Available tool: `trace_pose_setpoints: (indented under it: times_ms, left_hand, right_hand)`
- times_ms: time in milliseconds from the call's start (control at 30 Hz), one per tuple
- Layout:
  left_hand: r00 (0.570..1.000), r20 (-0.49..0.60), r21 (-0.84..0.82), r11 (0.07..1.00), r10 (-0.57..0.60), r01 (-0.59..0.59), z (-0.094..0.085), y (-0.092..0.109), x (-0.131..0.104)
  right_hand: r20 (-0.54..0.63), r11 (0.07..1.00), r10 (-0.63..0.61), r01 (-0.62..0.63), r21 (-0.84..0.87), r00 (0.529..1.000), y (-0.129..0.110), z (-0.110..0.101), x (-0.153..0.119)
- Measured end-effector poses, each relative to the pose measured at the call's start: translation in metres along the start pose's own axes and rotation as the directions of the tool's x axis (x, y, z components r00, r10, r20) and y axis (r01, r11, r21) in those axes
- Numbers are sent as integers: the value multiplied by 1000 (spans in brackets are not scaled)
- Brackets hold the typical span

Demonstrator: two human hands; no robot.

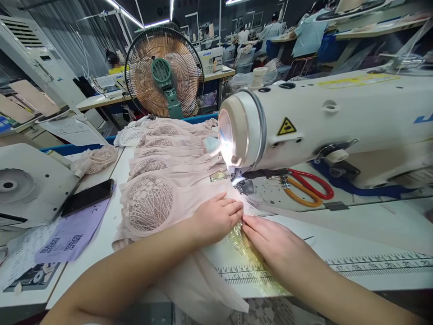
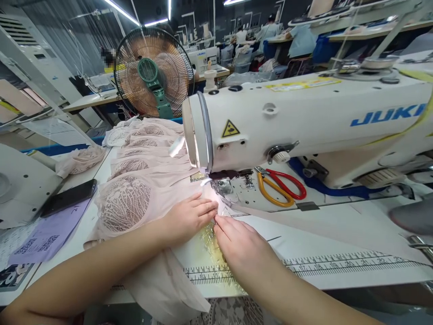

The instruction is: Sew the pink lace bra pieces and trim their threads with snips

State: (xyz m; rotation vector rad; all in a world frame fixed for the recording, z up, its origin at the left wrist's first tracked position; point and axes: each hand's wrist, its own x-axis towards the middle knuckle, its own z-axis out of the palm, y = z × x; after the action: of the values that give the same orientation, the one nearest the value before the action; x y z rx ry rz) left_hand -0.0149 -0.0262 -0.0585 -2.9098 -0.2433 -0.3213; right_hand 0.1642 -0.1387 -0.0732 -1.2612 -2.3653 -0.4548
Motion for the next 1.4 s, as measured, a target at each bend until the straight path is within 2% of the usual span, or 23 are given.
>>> trace_pose_setpoints:
  times_ms: [300, 467, 600, 700, 933, 1133, 1400]
  left_hand:
    - [998, 59, -41, 999, -16, 19, -12, -28, 0]
    - [999, 23, 34, 999, 23, -24, -18, -17, 2]
    - [998, 64, 102, 994, 25, -32, -26, -3, 4]
    - [995, 96, 123, 992, 22, -33, -29, -1, 3]
    - [990, 142, 101, 995, 11, -26, -24, -15, 1]
    - [970, 243, 7, 1000, -27, 26, -25, -27, 1]
    - [957, 286, -87, 994, -46, 74, -22, -32, 1]
  right_hand:
    - [33, 1000, 19, -19, -13, 999, -4, -14, 1]
    - [66, 999, 20, -18, -27, 998, -6, -20, -12]
    - [45, 998, -4, 7, -62, 999, -6, -18, -19]
    - [37, 998, -2, 4, -70, 999, -7, -16, -20]
    - [19, 999, 24, -23, -35, 1000, -6, -14, -23]
    - [15, 999, 52, -52, -17, 999, -6, -10, -23]
    - [-8, 998, 62, -62, 19, 998, -6, -11, -25]
